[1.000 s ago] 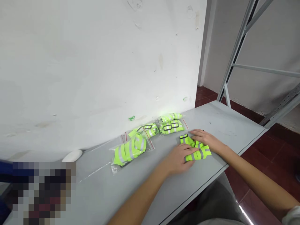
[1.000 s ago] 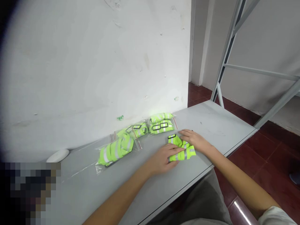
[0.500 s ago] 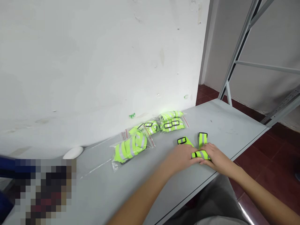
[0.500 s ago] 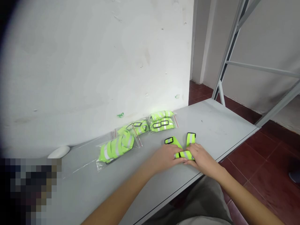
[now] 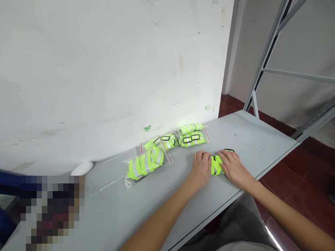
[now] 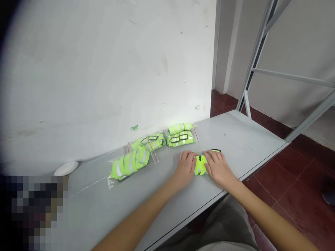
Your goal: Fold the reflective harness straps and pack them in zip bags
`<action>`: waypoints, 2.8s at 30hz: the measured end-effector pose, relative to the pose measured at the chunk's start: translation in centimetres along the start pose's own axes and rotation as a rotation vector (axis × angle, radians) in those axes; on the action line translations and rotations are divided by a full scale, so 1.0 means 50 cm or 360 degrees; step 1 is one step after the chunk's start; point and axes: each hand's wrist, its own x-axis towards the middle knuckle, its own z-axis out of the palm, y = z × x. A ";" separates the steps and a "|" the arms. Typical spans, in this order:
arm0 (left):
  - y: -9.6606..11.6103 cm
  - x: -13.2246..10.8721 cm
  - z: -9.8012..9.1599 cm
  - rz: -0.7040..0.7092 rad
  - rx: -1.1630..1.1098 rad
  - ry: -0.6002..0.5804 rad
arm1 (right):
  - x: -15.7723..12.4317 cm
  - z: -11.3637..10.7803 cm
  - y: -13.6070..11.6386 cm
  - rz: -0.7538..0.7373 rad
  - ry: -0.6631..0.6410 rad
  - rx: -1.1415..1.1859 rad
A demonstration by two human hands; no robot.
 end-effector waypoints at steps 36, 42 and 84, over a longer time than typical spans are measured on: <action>-0.041 0.072 -0.115 -0.0333 -0.0671 -0.0824 | 0.051 0.012 -0.011 -0.0575 0.0061 0.0031; -0.047 0.011 -0.089 -0.0375 -0.0724 -0.0314 | 0.082 0.018 -0.034 -0.0678 0.0003 0.0041; -0.056 -0.149 -0.177 0.0004 0.0826 -0.0196 | 0.219 0.149 -0.179 0.0780 0.0147 0.1762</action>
